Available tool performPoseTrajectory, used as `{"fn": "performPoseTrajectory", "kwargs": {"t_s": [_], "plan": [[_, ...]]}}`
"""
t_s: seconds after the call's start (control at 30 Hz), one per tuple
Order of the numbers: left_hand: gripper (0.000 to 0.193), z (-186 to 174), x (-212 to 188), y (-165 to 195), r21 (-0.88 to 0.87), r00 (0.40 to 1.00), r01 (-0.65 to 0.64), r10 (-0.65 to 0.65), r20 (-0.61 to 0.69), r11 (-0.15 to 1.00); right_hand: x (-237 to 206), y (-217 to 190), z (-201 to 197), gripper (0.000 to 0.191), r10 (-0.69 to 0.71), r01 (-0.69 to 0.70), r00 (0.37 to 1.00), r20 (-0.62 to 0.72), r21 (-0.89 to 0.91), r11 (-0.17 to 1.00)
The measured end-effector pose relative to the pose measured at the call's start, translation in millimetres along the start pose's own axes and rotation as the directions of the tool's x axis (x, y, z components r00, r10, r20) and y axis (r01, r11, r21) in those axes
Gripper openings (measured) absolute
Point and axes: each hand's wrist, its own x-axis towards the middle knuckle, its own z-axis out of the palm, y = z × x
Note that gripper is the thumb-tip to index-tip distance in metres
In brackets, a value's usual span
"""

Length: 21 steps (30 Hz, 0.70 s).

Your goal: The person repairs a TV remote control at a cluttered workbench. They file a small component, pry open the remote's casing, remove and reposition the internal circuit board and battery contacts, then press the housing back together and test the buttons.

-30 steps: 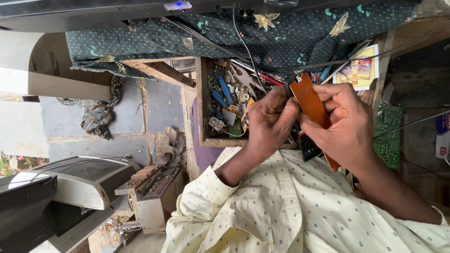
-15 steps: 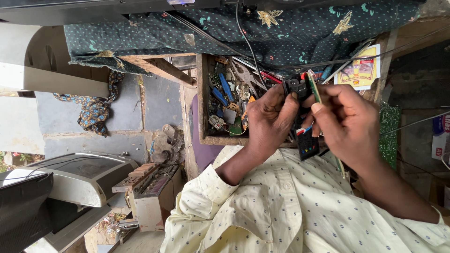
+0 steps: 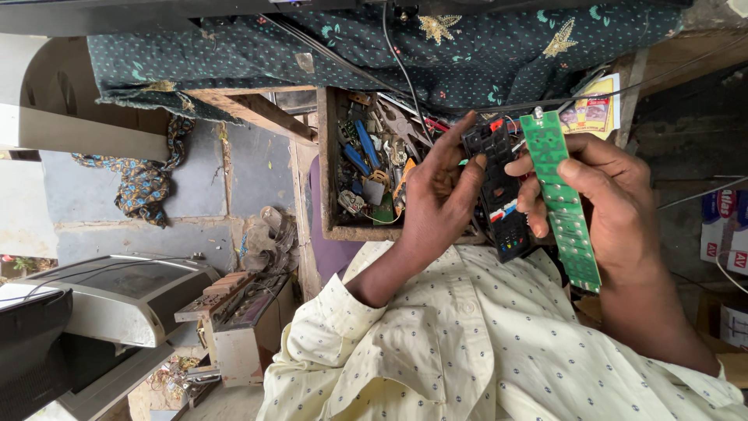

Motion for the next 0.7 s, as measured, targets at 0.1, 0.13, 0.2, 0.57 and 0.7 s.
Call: {"fn": "performPoseTrajectory", "kwargs": {"t_s": [0.1,0.13,0.2,0.57,0.7], "plan": [[0.053,-3,2,5,-0.098,0.999,0.028,-0.024,0.041,0.995,-2,6,-8,0.034,-0.001,0.0,1.0,0.024,0.047,0.999],[0.055,-3,2,7,-0.073,0.999,0.007,-0.005,0.031,0.997,-3,8,-10,0.036,0.002,-0.004,1.0,0.026,0.064,0.998],[0.061,-3,1,11,-0.023,0.999,-0.033,0.033,0.013,0.999,-4,12,-14,0.038,0.012,-0.016,0.999,0.034,0.116,0.993],[0.02,-4,5,5,0.077,0.995,-0.1,0.099,0.013,0.992,-4,24,-24,0.042,0.028,-0.054,0.996,0.09,0.294,0.954],[0.018,-3,5,8,0.123,0.992,-0.127,0.126,0.018,0.984,-6,26,-23,0.041,-0.001,-0.023,0.996,0.087,0.265,0.964]]}}
